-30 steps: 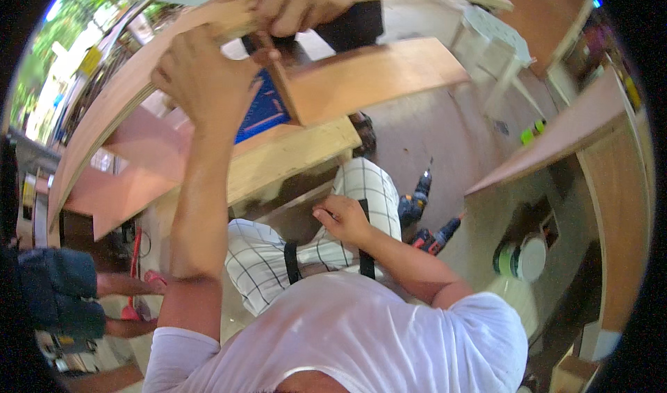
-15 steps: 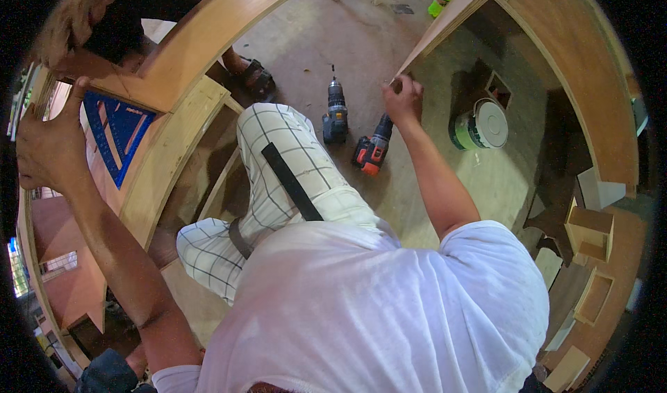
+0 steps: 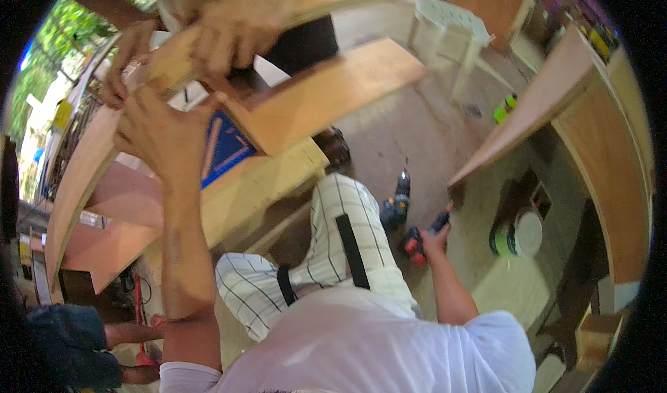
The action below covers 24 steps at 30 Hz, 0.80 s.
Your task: The person uses a cordless drill to drive screws into a curved wooden panel while another person holds the panel steady. They then position a wooden support piece and use a speed square to align it before drilling additional screws to secure the assembly.
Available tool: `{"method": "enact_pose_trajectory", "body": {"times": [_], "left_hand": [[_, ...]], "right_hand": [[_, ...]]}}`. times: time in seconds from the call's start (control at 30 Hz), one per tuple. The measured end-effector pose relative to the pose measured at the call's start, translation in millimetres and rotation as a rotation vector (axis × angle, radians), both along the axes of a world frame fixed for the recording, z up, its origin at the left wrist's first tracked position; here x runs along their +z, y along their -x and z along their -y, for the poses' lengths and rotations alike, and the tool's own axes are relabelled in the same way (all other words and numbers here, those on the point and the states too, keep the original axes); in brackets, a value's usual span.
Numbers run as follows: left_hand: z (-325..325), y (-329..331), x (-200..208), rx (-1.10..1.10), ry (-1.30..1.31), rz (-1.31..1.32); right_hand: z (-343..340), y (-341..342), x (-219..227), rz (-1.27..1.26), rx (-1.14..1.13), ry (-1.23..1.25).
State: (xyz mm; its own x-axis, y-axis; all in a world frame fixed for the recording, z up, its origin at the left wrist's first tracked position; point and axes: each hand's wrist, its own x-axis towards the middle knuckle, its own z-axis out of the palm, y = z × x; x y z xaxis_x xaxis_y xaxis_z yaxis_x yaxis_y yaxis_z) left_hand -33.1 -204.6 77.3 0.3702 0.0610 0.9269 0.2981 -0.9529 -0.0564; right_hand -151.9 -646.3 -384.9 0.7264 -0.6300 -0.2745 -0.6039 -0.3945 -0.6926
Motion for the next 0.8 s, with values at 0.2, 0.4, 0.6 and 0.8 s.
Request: {"method": "enact_pose_trajectory", "body": {"times": [0.2, 0.4, 0.6, 0.8], "left_hand": [[0, -6, -2, -0.099, 0.053, 0.043], [-2, -5, -3, -0.136, 0.080, 0.018], [-2, -1, -1, -0.157, 0.083, 0.018], [-2, 1, -1, -0.169, 0.122, -0.016]], "right_hand": [[60, -1, 138, 0.167, 0.169, -0.217], [65, -14, 340, 0.338, 0.491, -0.174], [37, -31, 463, 0.454, 0.728, -0.282], [12, -58, 540, 0.495, 0.999, -0.170]]}}
